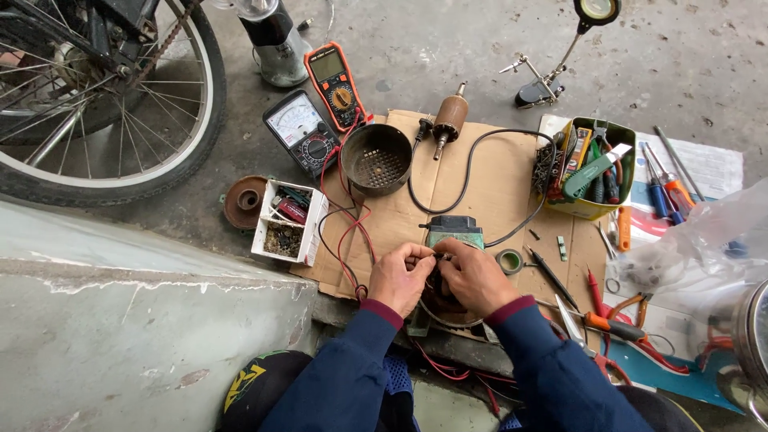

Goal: Repairing an electric motor by stripping wires, connecting them to the stator, and testing the circuit with a multimeter.

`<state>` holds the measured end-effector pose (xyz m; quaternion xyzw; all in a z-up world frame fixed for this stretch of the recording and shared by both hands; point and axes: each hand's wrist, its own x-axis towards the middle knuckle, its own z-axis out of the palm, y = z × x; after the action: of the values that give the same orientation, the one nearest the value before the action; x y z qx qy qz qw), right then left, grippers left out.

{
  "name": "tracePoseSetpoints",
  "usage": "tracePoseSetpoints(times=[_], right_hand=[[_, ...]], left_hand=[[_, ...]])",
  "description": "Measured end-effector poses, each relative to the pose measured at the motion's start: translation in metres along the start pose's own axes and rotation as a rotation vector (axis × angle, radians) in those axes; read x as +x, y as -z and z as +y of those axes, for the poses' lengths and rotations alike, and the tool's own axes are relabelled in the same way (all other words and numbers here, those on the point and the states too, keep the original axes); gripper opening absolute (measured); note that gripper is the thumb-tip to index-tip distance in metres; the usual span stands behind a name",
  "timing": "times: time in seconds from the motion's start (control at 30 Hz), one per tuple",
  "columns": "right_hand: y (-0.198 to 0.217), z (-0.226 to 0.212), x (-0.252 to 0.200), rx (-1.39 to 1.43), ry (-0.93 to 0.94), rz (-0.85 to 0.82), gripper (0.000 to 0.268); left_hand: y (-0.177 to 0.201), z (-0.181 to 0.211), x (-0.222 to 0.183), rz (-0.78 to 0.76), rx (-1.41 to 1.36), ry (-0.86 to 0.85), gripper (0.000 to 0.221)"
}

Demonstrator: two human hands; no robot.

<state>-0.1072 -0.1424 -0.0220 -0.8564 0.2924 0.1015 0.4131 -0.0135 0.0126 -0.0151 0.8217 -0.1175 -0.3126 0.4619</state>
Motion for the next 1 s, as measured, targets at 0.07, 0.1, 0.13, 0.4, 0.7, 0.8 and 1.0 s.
tracePoseSetpoints(times=[0.07, 0.1, 0.13, 0.4, 0.7, 0.8, 1.0], right_hand=[[0.012, -0.012, -0.004, -0.021, 0.015, -0.022, 0.035], [0.017, -0.018, -0.005, -0.04, 0.032, -0.048, 0.034], [0.023, -0.025, -0.011, -0.042, 0.034, -0.049, 0.034], [0.036, -0.028, -0.026, -0.057, 0.071, 0.039, 0.036], [0.034, -0.03, -0.014, -0.429, 0.204, 0.013, 0.034], [0.042, -0.026, 0.001, -0.544, 0.318, -0.031, 0.024], [0.054, -0.02, 0.017, -0.722, 0.552, -0.059, 0.016]], left_hand=[[0.0, 0.001, 0.0, -0.005, -0.006, 0.0, 0.026], [0.001, 0.0, -0.001, -0.007, -0.01, 0.004, 0.027], [0.001, 0.001, -0.001, -0.005, -0.012, 0.004, 0.027], [0.0, -0.003, 0.001, 0.004, -0.009, 0.005, 0.024], [-0.002, -0.006, 0.004, 0.009, -0.002, -0.02, 0.022], [-0.005, -0.014, 0.006, 0.006, 0.015, -0.041, 0.021], [-0.002, 0.01, -0.022, 0.139, 0.257, -0.267, 0.021]])
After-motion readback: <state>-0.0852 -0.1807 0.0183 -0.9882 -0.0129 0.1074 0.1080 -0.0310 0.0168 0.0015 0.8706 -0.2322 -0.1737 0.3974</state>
